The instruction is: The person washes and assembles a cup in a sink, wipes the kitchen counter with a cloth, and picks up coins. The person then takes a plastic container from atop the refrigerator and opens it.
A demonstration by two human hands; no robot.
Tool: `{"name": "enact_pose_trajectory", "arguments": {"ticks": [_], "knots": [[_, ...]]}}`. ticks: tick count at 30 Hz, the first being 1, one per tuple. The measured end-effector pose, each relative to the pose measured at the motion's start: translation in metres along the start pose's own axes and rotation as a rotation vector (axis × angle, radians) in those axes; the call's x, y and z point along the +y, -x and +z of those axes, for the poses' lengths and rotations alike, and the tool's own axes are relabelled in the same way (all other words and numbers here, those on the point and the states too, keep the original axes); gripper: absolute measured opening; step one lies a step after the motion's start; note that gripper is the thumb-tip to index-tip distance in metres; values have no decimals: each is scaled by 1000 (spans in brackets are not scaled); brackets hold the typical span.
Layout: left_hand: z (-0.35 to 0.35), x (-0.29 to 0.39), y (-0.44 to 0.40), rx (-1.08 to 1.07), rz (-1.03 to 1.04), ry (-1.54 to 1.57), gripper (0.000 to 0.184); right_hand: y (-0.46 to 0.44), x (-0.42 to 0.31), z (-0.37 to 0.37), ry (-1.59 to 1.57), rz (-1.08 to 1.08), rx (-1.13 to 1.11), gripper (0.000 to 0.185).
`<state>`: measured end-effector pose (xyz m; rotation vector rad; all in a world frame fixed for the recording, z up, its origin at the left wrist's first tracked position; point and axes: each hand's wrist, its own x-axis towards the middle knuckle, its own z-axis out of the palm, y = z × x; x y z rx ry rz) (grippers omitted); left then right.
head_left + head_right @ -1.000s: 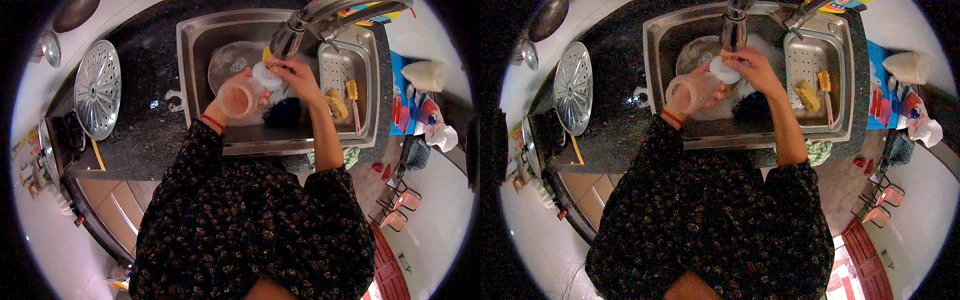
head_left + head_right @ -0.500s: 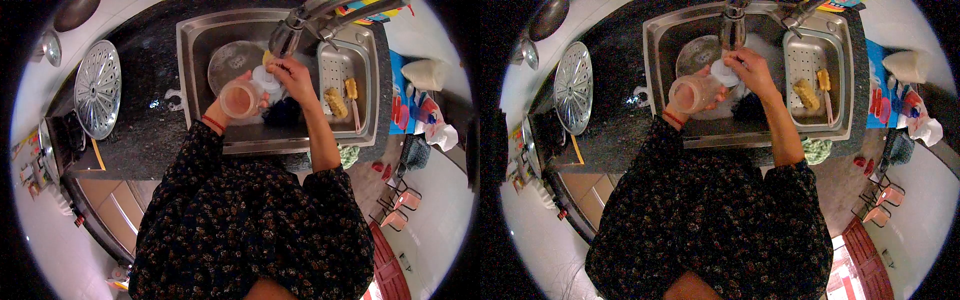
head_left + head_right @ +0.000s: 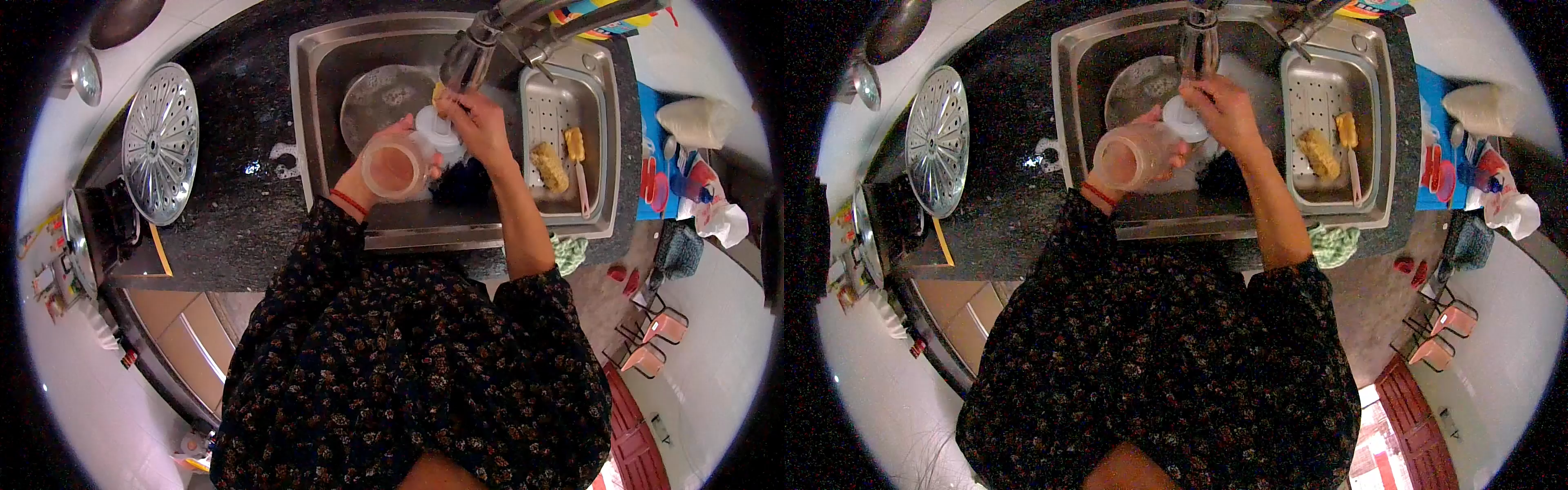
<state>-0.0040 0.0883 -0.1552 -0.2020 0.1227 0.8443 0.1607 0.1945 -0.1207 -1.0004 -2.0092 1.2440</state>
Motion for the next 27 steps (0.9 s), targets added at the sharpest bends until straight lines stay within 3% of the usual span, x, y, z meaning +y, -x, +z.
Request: {"name": "enact_pose_trajectory", "arguments": {"ticks": [5,20,23,27], "knots": [[0,-3,-1,24,9,48,62,-3,2,5,84,-30,48,25],[3,-3,5,97,45,158,58,-15,4,14,234,-56,-114,37],[14,-5,6,90,63,136,59,-17,5,13,206,77,-135,35],[11,-4,6,33,22,184,61,-19,4,14,-178,343,-60,26]]}}
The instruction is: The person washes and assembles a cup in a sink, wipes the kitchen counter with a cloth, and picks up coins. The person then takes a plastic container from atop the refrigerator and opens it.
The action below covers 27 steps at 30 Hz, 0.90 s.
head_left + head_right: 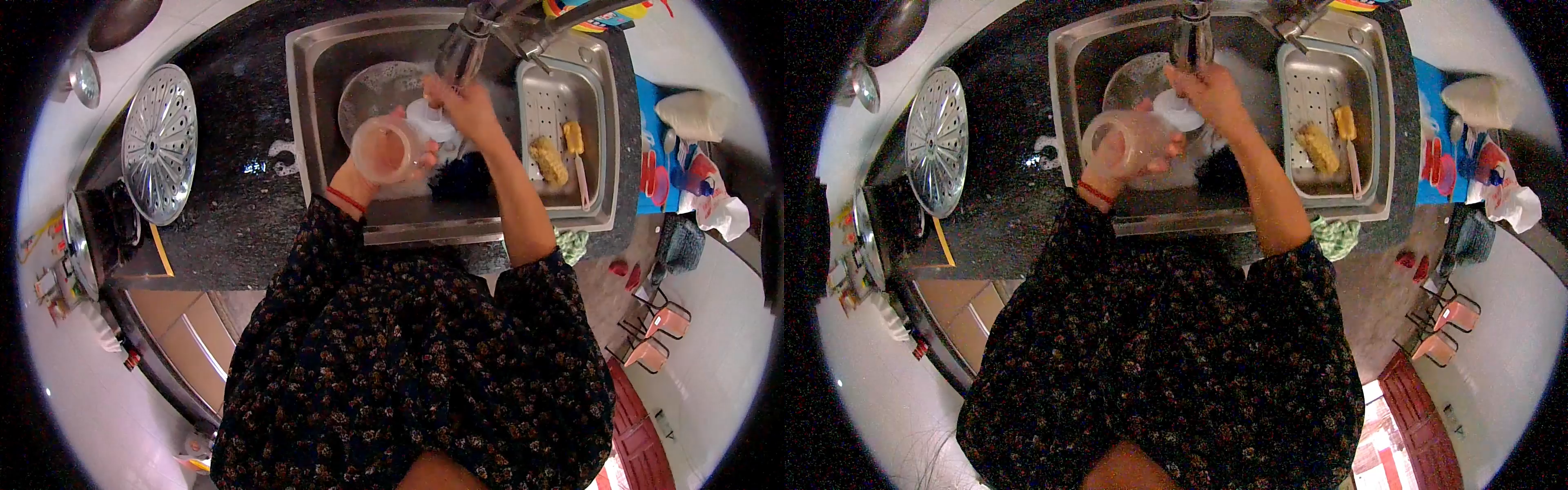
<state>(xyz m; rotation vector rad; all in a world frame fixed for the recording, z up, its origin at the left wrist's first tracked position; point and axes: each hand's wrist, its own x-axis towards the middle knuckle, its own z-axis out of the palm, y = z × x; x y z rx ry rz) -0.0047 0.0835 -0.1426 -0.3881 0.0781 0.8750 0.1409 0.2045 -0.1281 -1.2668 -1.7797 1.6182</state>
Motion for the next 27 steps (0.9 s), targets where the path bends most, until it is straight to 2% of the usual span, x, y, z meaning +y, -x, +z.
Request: {"name": "enact_pose_trajectory", "arguments": {"ticks": [2,5,7,8,11,13,14,17,19,21,22,23,25,27], "knots": [[-6,1,0,-49,0,70,62,1,0,-8,-214,73,-1,22],[-8,2,2,-128,5,116,61,5,5,-21,-275,39,-48,24],[-13,10,1,-150,-56,132,61,6,8,-25,-182,-151,-106,26],[-17,10,1,-147,-21,120,61,7,9,-26,-135,-245,-135,28],[-11,6,-1,-154,71,77,60,10,19,-21,-267,-34,67,26],[3,1,-1,-183,139,33,59,12,22,-18,-593,60,162,26],[0,4,-2,-208,101,45,57,14,23,-16,-757,106,208,27],[-16,11,-7,-267,31,69,51,27,43,-10,-770,474,14,29],[-21,11,-5,-282,45,67,48,41,24,-1,-814,503,-46,28],[-15,4,-1,-191,168,181,44,42,17,5,-885,492,-175,26],[-12,0,1,-144,228,236,42,40,19,8,-770,468,-187,26],[-12,-1,1,-191,223,169,39,35,21,11,-655,436,-196,26],[-9,1,1,-289,214,34,34,26,10,15,-451,363,-180,27],[-7,-3,-4,-477,165,104,35,17,-1,17,-275,285,-134,27]]}}
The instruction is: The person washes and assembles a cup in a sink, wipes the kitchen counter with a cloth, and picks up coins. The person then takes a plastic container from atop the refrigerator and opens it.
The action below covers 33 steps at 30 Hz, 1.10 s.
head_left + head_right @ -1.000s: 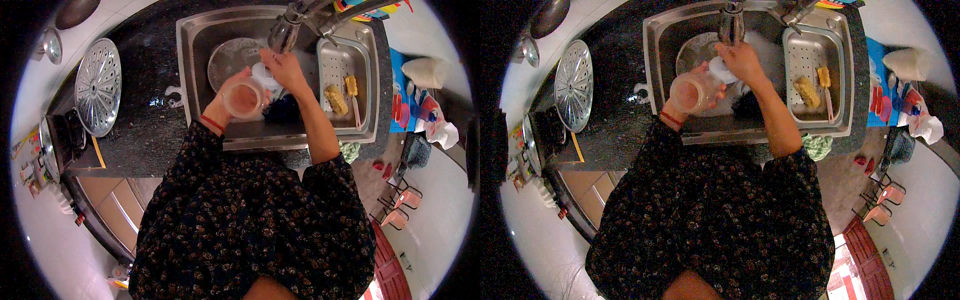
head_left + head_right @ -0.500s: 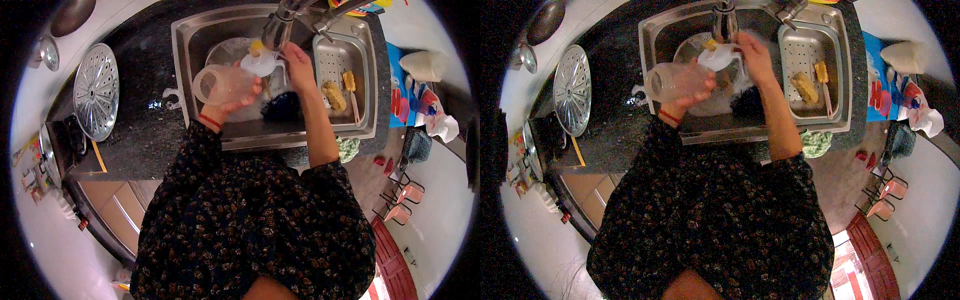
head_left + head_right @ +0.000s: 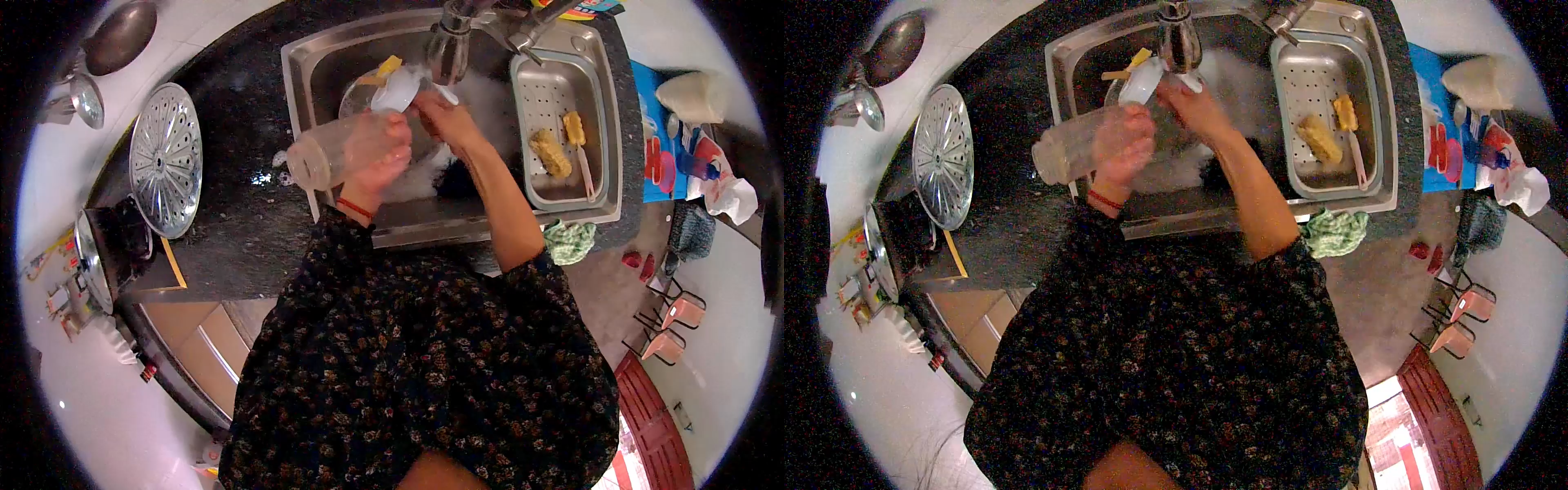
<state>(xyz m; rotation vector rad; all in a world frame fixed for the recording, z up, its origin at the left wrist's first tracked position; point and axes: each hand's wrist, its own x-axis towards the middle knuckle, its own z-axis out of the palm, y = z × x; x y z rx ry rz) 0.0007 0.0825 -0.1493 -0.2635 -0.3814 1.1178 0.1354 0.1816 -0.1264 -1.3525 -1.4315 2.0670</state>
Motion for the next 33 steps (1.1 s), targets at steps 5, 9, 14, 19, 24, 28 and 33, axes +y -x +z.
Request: {"name": "enact_pose_trajectory", "arguments": {"ticks": [5,9,14,19,24,28,33], "knots": [[-5,-12,-10,-17,348,148,29,-25,4,-11,175,-96,-79,24],[0,4,-9,-106,438,121,26,-12,10,-26,-255,-106,-138,22],[10,11,-1,-62,483,110,25,-3,19,-24,-558,-159,-65,22],[-1,2,5,-35,439,164,26,3,22,-3,-680,-308,-13,22],[-19,-8,4,-2,492,179,30,6,26,2,-535,-438,110,18],[-28,-19,0,18,521,294,33,10,23,3,-434,-456,175,17],[-44,-21,-4,27,517,282,36,12,22,-4,-427,-457,177,17]]}}
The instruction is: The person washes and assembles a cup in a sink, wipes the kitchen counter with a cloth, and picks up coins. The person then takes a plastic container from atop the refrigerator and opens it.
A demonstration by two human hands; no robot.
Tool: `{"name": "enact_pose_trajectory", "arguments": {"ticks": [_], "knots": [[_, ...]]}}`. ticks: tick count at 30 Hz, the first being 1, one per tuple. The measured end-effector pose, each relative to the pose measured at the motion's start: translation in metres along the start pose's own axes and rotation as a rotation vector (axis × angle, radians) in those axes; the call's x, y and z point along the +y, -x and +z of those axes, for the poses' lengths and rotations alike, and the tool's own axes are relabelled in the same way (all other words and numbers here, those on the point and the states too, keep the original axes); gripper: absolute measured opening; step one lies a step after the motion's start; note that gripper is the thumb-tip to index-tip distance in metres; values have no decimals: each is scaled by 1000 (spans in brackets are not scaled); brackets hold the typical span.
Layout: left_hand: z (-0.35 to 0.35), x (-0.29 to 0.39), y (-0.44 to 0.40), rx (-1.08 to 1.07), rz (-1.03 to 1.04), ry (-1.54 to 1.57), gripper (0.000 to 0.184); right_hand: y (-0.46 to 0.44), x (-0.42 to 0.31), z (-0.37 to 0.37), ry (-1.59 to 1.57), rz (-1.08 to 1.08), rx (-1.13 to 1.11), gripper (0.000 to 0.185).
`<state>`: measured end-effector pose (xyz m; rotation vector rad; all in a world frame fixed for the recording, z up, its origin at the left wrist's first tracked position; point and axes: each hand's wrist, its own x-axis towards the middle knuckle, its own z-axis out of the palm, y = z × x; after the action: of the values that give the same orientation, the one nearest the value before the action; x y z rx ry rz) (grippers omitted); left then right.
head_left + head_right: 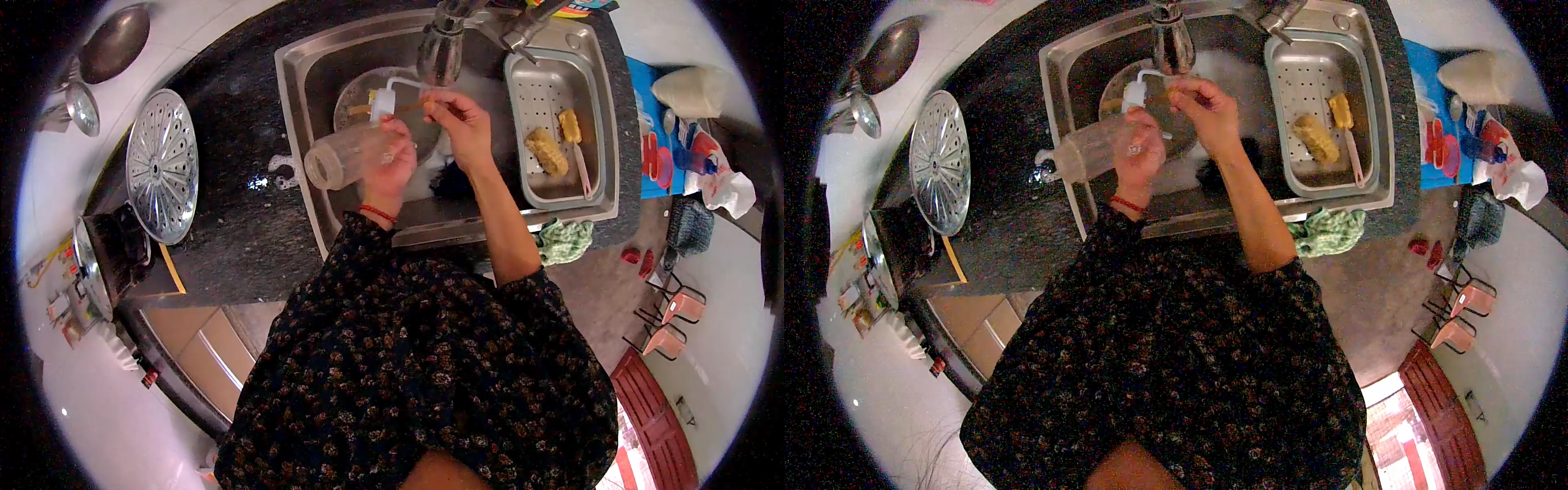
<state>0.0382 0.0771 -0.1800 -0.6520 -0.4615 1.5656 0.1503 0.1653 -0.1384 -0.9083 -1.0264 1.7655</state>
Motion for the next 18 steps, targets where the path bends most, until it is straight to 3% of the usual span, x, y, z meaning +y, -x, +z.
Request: {"name": "enact_pose_trajectory", "arguments": {"ticks": [10,13,18], "knots": [[6,-15,4,114,45,-111,22,-1,-8,-3,224,12,0,16],[-7,-8,2,18,-11,-22,39,-1,-8,1,192,4,8,16],[-11,-8,3,81,32,6,39,-5,-7,0,202,-9,21,17]]}}
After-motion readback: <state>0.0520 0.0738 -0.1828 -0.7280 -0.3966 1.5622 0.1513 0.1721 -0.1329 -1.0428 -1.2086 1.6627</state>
